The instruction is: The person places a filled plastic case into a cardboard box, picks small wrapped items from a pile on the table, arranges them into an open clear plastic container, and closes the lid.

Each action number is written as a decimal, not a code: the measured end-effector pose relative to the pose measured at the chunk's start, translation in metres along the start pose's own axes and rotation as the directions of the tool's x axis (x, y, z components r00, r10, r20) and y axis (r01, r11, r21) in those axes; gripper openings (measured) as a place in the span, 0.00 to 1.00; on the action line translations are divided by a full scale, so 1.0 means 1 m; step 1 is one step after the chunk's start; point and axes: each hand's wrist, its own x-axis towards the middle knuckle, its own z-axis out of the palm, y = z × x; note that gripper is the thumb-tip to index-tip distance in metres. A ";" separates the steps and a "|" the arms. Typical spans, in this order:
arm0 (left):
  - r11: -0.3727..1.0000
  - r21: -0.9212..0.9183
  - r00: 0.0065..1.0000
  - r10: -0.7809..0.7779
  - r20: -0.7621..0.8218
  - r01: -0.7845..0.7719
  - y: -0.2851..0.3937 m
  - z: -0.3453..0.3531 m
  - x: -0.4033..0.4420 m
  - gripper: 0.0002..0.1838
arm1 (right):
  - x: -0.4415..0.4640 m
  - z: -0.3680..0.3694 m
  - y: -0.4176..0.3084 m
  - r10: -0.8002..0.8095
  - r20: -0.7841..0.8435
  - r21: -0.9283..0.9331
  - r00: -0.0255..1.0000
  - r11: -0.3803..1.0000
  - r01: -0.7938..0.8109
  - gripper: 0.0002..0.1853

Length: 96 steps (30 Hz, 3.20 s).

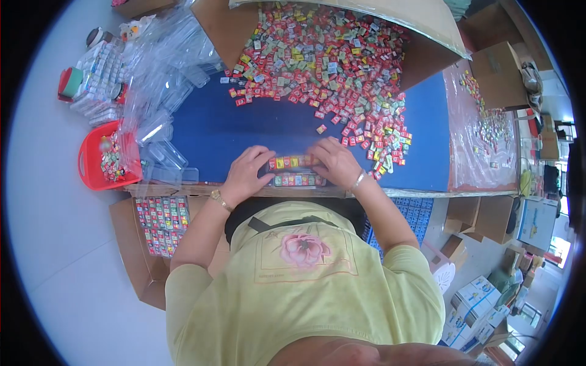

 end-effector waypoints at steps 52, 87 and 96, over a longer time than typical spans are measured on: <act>0.465 0.666 0.803 -0.209 -0.558 0.584 -0.179 -0.147 -0.003 0.07 | -0.010 0.028 0.027 0.371 -0.176 0.017 0.912 0.927 -0.374 0.10; 0.954 0.244 0.863 -0.026 -0.505 0.172 -0.035 -0.032 0.021 0.19 | -0.021 0.024 -0.028 0.164 -0.199 -0.072 0.966 0.981 -0.182 0.14; 0.945 0.037 0.919 0.326 -0.222 -0.326 0.039 0.066 0.016 0.19 | -0.025 0.033 -0.030 0.210 -0.265 -0.037 0.941 0.973 -0.227 0.14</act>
